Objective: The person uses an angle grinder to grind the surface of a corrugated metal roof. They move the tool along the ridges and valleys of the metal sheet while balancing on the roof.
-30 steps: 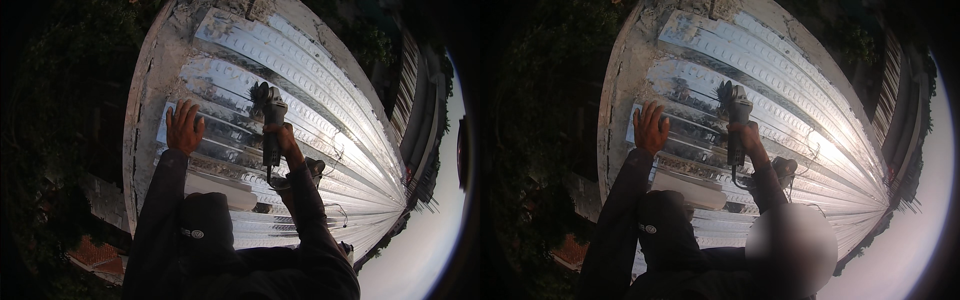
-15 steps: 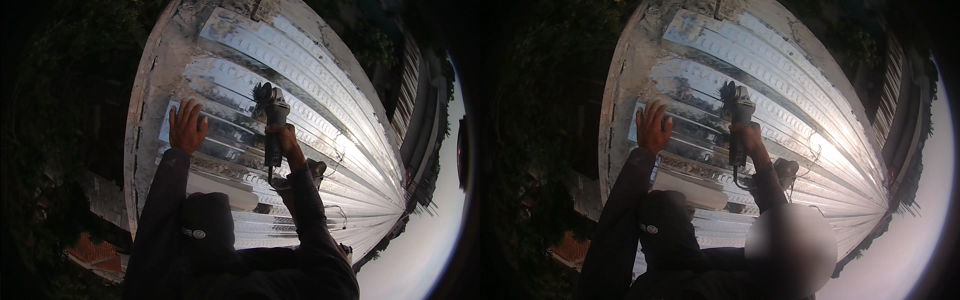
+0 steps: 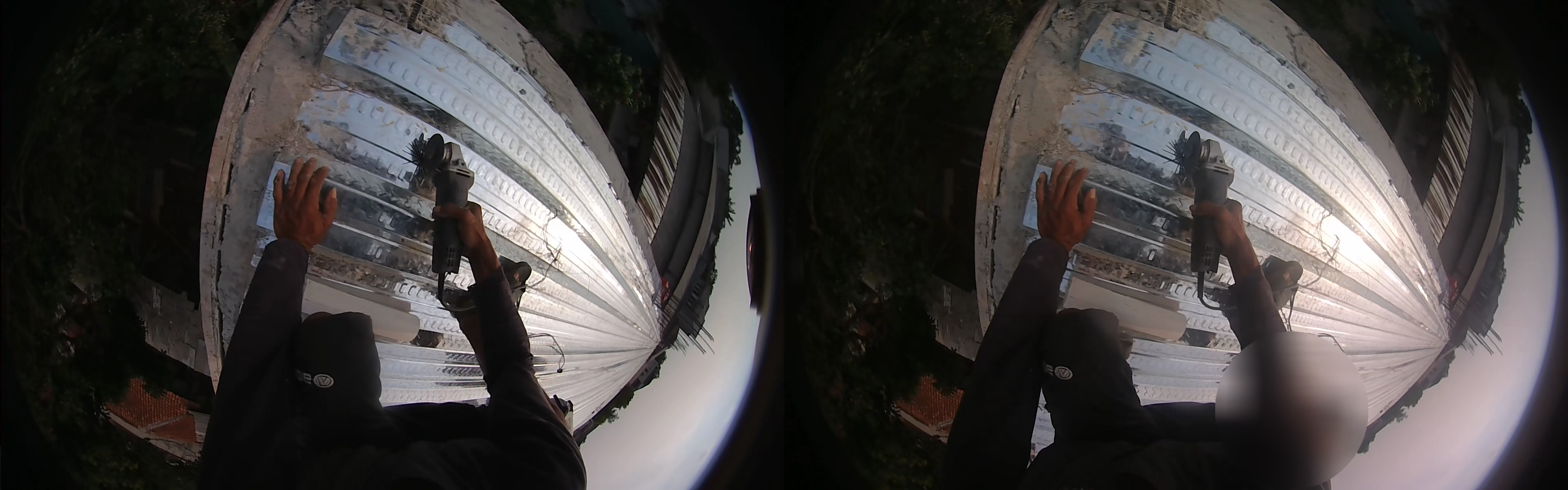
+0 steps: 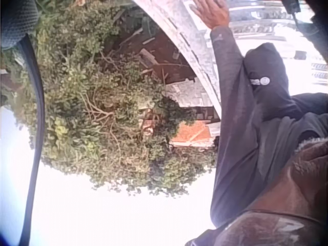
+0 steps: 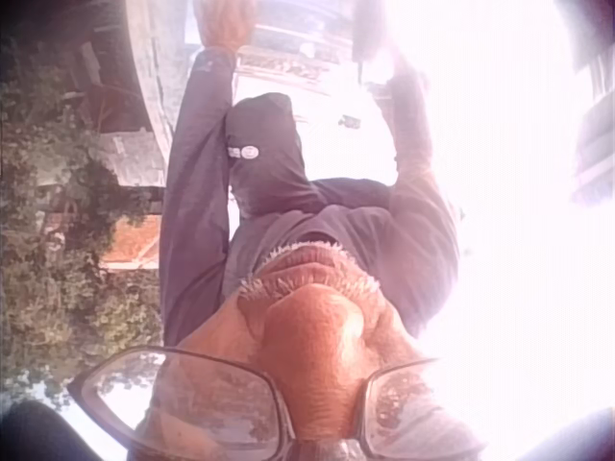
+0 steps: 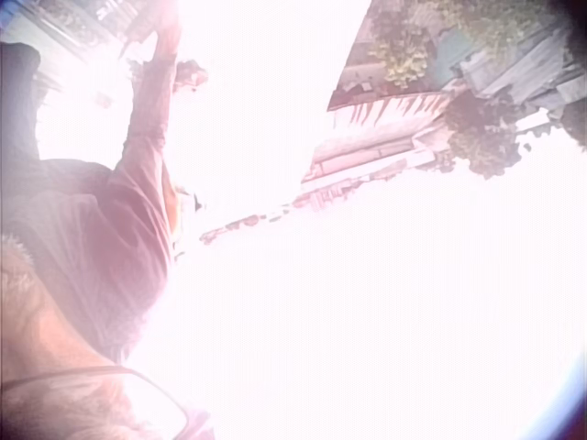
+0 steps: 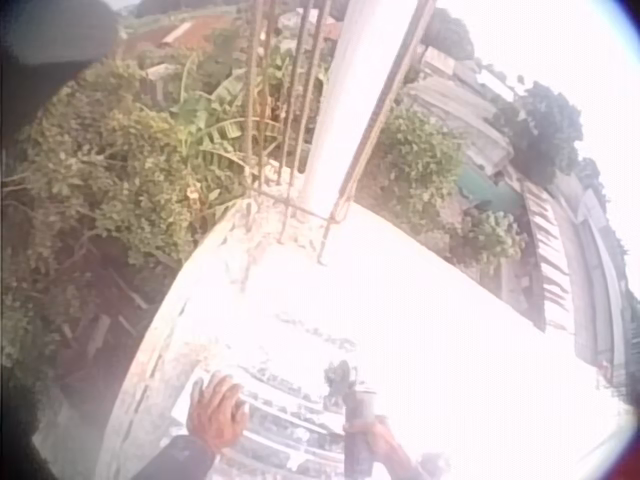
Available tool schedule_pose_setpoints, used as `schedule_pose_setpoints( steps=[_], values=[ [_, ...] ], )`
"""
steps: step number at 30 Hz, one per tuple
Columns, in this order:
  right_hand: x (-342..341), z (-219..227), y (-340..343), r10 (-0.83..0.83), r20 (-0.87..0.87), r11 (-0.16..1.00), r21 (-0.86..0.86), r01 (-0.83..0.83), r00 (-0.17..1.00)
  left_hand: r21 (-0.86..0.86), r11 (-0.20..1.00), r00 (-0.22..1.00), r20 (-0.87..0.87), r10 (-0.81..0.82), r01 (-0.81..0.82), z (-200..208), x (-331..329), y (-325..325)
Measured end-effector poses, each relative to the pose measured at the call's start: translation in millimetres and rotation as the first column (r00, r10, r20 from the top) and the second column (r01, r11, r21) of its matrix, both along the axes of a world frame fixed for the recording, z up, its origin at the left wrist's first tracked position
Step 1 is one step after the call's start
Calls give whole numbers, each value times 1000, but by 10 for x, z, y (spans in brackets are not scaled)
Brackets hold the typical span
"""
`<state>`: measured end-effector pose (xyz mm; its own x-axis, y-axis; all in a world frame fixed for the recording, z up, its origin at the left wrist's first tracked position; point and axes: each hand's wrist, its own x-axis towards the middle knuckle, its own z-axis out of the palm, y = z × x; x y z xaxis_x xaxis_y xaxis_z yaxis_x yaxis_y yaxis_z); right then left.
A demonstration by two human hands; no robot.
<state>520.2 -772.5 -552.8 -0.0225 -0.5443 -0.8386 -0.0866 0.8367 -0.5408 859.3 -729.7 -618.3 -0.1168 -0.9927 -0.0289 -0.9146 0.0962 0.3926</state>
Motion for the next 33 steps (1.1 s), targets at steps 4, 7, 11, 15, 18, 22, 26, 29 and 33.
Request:
schedule_pose_setpoints(
  steps=[4,7,11,15,18,22,26,29,33],
  values=[
    [43,-25,-3,-10,-21,1000,-3,10,1000,-19,1000,1000,-8,3,-3,-19,13,6],
    [15,-96,27,-22,-38,1000,2,22,999,-22,1000,1000,-20,6,-6,-21,0,3],
    [43,-70,14,-14,-37,1000,11,15,999,-18,1000,1000,-9,5,-5,-50,16,23],
    [95,-8,-22,-23,-23,1000,5,23,999,-9,1000,1000,-4,4,-4,-60,26,25],
    [5,-122,-10,9,-37,1000,9,-9,999,-12,1000,1000,-5,2,-2,-60,10,15],
    [12,-141,-12,2,-46,1000,11,-2,999,10,1000,1000,-20,0,0,-42,13,12],
    [53,-64,-27,2,-25,1000,5,-1,1000,17,1000,1000,-16,2,-2,-53,23,23],
    [62,-41,-29,-15,-7,1000,10,15,1000,15,1000,1000,-22,3,-3,-40,14,16],
    [-5,-70,-12,25,3,1000,8,-25,1000,10,1000,1000,-24,-1,1,-28,3,7]
  ],
)
